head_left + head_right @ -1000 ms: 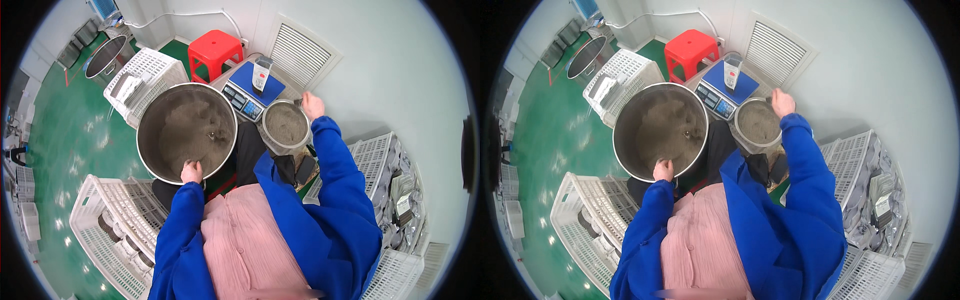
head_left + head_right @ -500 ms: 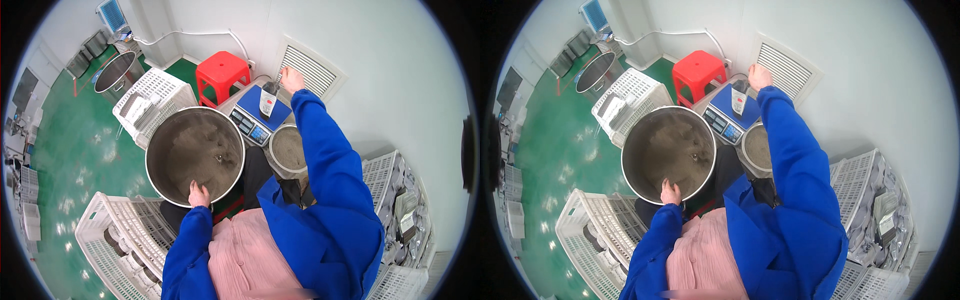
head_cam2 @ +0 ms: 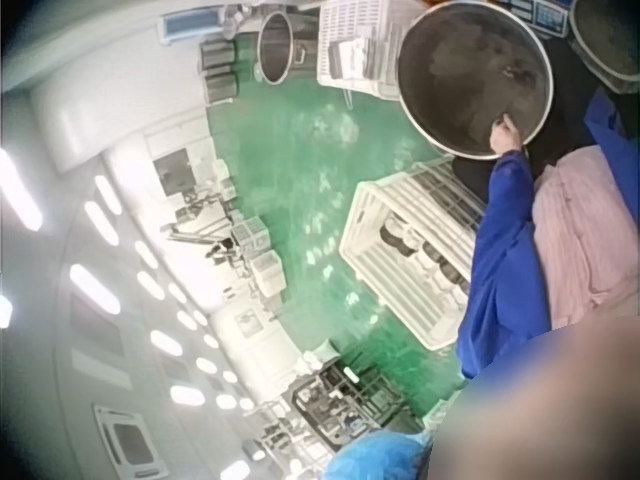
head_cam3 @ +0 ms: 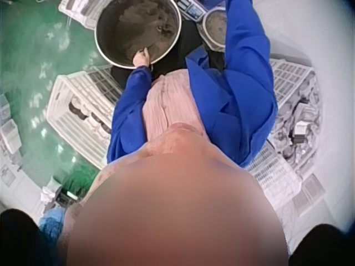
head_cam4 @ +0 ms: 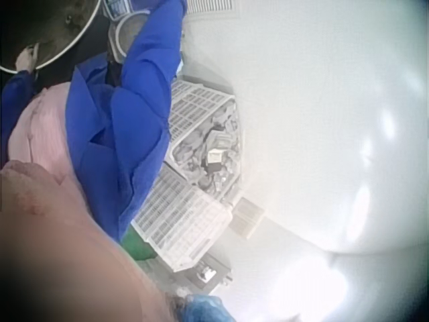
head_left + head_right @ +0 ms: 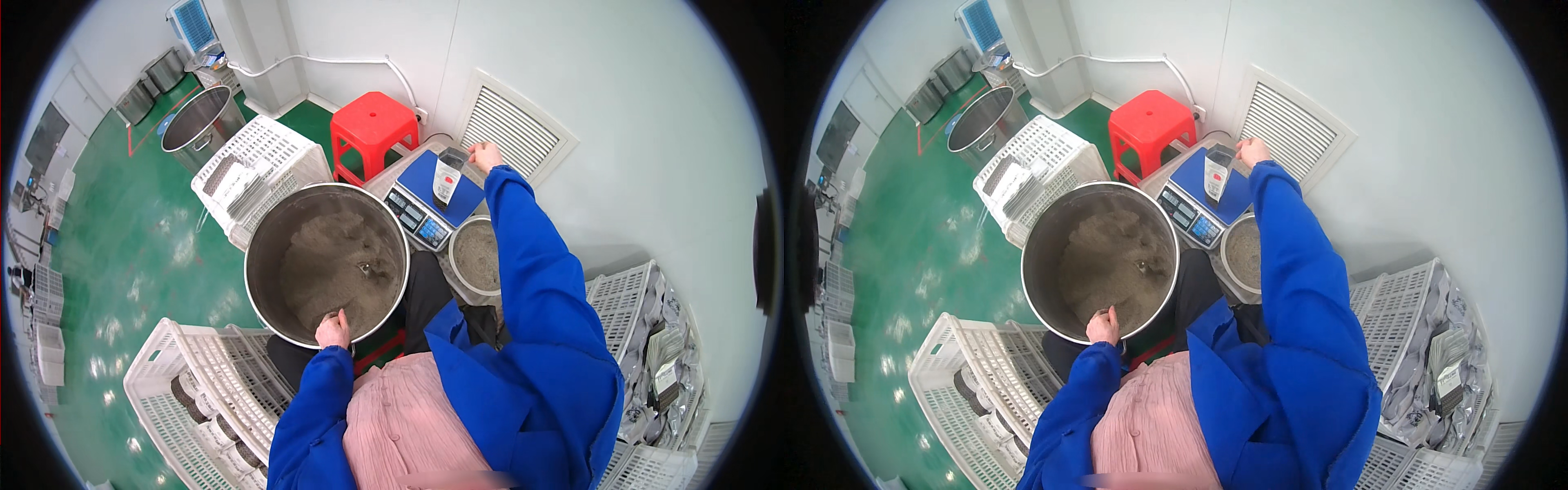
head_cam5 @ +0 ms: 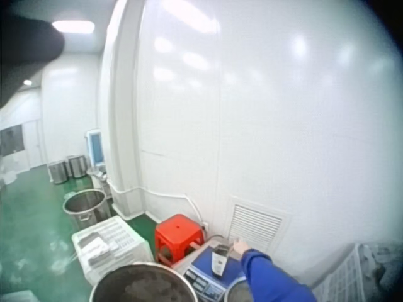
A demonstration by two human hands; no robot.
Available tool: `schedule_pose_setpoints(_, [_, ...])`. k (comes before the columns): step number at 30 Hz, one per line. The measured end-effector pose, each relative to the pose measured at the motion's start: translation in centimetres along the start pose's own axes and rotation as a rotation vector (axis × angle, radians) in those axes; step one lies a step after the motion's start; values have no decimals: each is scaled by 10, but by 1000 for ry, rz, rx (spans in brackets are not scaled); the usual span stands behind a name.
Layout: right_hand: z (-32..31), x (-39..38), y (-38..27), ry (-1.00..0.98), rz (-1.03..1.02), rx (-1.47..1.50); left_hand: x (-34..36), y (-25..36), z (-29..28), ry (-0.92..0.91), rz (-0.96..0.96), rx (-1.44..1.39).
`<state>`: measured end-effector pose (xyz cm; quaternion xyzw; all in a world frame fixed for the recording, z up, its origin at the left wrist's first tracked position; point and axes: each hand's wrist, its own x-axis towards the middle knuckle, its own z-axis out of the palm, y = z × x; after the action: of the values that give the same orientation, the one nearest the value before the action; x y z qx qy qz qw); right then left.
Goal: Measure and scoop grey powder into plastic bags, weigh them on a digital scale, and organize them into a crate.
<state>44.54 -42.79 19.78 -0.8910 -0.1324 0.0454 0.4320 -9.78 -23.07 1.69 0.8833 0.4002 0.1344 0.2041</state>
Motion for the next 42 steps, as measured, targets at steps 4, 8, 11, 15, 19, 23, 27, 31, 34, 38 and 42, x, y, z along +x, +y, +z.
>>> schedule_pose_setpoints(4, [-10,-3,-7,5,145,214,-3,-7,5,27,21,23])
schedule_pose_setpoints(8, [-25,-6,-9,16,183,329,-3,-9,8,30,23,6])
schedule_pose_setpoints(11, [-32,-11,-15,17,157,330,-3,-11,8,33,2,3])
schedule_pose_setpoints(15, [-38,-17,-17,34,141,364,-4,-9,5,19,-5,12])
schedule_pose_setpoints(19, [-46,-17,-18,59,166,393,-2,-4,3,-29,-37,26])
schedule_pose_setpoints(23, [-54,-23,-23,64,168,434,-2,-5,3,-8,-22,19])
schedule_pose_setpoints(27, [-65,-36,-25,73,210,552,-5,-7,3,5,-13,19])
schedule_pose_setpoints(31, [-88,-43,-5,56,243,634,-5,-7,2,-9,-7,39])
schedule_pose_setpoints(34, [-118,-53,23,36,284,692,-2,-5,4,-12,17,39])
schedule_pose_setpoints(38, [-133,-84,51,58,332,628,-3,-9,1,-35,-2,54])
schedule_pose_setpoints(42, [-135,-118,101,51,346,445,0,-4,0,-45,0,43])
